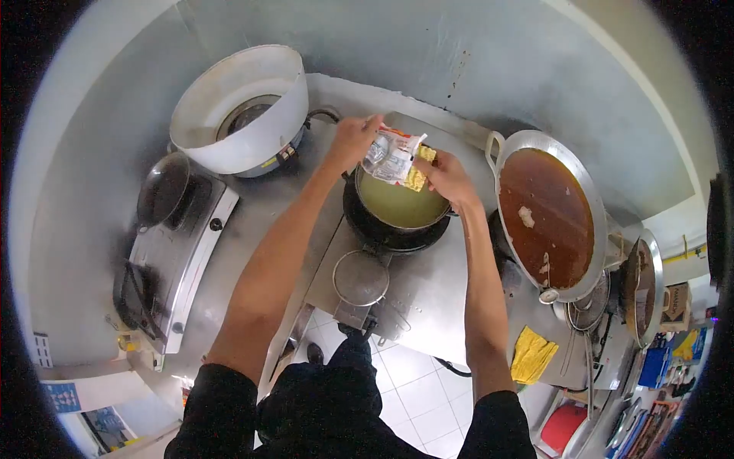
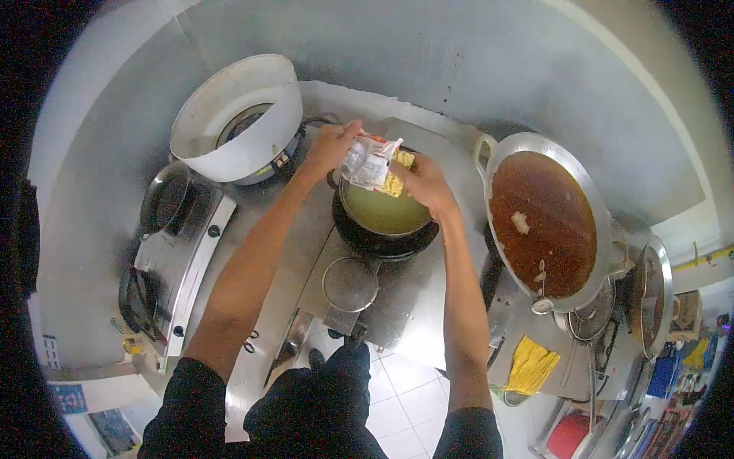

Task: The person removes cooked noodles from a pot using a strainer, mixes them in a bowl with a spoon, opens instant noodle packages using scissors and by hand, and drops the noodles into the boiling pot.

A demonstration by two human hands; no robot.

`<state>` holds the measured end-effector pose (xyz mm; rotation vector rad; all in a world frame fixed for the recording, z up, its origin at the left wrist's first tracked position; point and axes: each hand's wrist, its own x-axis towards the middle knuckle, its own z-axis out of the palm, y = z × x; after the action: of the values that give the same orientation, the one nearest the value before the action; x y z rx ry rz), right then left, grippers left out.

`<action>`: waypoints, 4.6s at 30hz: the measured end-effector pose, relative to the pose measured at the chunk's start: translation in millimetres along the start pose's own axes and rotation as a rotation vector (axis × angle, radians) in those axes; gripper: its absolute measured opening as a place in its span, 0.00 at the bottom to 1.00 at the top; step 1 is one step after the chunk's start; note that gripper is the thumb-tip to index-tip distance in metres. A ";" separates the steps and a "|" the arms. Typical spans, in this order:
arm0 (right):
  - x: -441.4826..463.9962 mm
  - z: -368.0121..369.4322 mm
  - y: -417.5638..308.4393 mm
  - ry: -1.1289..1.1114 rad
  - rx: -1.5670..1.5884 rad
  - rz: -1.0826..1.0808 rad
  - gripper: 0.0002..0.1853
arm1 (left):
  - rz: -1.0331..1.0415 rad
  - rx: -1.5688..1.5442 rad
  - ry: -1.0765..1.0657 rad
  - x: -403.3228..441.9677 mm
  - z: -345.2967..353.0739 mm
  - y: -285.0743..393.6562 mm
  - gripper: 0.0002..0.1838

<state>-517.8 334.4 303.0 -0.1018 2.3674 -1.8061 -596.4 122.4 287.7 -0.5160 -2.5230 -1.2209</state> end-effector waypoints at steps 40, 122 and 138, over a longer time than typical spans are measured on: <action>-5.2 -37.0 -2.3 0.123 -0.225 -0.134 0.22 | 0.262 0.296 0.078 -6.7 -6.0 27.6 0.22; -502.3 624.3 -82.4 -0.496 -0.039 -0.574 0.06 | -0.689 -0.564 0.597 -781.6 -407.1 85.6 0.47; -485.6 604.6 -88.4 -0.657 -0.173 -1.119 0.10 | -0.973 -0.269 0.664 -790.5 -437.8 97.4 0.11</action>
<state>58.9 -190.8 275.2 -1.9945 2.0069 -1.4152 197.6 -319.9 295.7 1.0395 -1.9925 -1.6480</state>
